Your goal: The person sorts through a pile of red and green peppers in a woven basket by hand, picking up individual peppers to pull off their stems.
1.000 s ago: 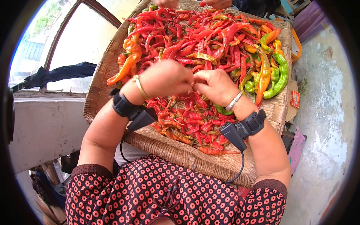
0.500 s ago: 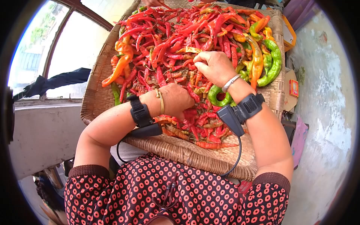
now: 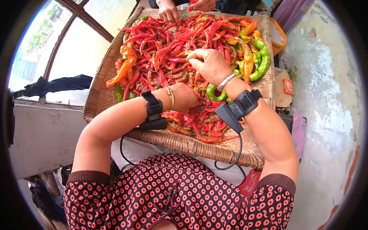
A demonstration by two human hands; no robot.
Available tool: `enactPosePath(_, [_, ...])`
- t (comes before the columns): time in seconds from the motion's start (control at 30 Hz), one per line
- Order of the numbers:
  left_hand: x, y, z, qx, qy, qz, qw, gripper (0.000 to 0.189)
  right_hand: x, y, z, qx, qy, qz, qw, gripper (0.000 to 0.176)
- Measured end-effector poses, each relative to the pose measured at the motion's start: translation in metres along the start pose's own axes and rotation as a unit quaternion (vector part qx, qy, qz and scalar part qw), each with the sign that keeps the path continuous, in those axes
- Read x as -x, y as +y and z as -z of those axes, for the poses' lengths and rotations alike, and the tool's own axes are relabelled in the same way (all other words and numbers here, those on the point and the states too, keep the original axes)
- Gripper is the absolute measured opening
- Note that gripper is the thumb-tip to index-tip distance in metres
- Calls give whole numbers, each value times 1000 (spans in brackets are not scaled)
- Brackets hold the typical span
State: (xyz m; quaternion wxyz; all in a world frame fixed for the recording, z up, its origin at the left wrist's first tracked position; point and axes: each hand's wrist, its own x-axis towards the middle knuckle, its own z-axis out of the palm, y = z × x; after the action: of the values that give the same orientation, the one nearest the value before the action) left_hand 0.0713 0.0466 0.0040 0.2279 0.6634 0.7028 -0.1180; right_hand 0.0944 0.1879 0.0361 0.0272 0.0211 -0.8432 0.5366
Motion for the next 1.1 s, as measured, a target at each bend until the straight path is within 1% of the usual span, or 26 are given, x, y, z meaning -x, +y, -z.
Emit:
enactPosePath(0.1, [-4,-1,-3,-43,-3,7,999,17,14,-14,5,76,-14,9,997,14])
enactPosePath(0.13, [-3,-4,-2,-26,7,21,999,17,19,-12,5,84,-13,23,996,14])
enactPosePath(0.17, [-2,-8,-2,-8,15,35,999,18,25,-14,5,87,-12,16,996,15])
enactPosePath(0.2, [9,-9,12,53,33,53,997,16,30,-16,4,88,-11,8,996,16])
enactPosePath(0.23, [13,-16,11,104,58,62,991,16,36,-22,4,105,-24,-21,994,16])
enactPosePath(0.27, [18,-25,12,153,82,72,982,15,39,-20,2,105,-25,-20,994,16])
enactPosePath(0.3, [19,-38,7,209,101,51,971,16,41,-16,0,119,-50,-26,991,17])
enactPosePath(0.33, [29,-44,13,264,111,54,956,17,42,-11,-3,132,-75,-32,988,17])
enactPosePath(0.37, [36,-54,11,285,140,35,948,16,43,-7,-7,148,-91,-38,984,18])
enactPosePath(0.4, [44,-59,12,305,169,15,937,14,44,-4,-13,175,-86,-23,981,18])
enactPosePath(0.43, [51,-62,13,303,169,16,938,14,44,-3,-18,176,-105,-12,979,19])
enactPosePath(0.5, [61,-67,15,398,160,117,896,10,42,5,-27,187,-157,12,970,21])
enactPosePath(0.53, [64,-68,14,396,161,118,896,10,40,12,-28,187,-156,14,970,21])
enactPosePath(0.6, [69,-68,9,506,159,179,829,9,37,22,-27,300,-232,120,918,19])
enactPosePath(0.63, [67,-71,1,513,166,168,825,10,37,22,-25,333,-258,98,902,18])
enactPosePath(0.67, [64,-76,-5,515,167,169,824,10,38,21,-25,333,-260,98,901,18])
enactPosePath(0.73, [61,-82,-10,443,116,132,879,12,40,20,-28,440,-304,115,837,16])
enactPosePath(0.77, [61,-83,-13,446,109,116,881,14,41,21,-30,444,-308,143,829,18])
enactPosePath(0.8, [64,-78,-6,447,110,118,880,14,40,19,-30,445,-309,145,828,18])
enactPosePath(0.87, [70,-70,5,439,77,90,891,18,42,13,-32,465,-297,132,823,22])
enactPosePath(0.9, [66,-72,-1,436,72,82,893,19,43,15,-33,465,-284,146,825,26])
enactPosePath(1.0, [64,-79,-10,419,66,87,901,20,43,18,-35,475,-290,148,818,27])
enactPosePath(1.03, [65,-80,-10,420,67,87,901,20,44,17,-36,483,-290,149,813,28])
enactPosePath(1.1, [67,-82,-7,401,175,102,893,20,43,16,-38,489,-287,148,810,27])
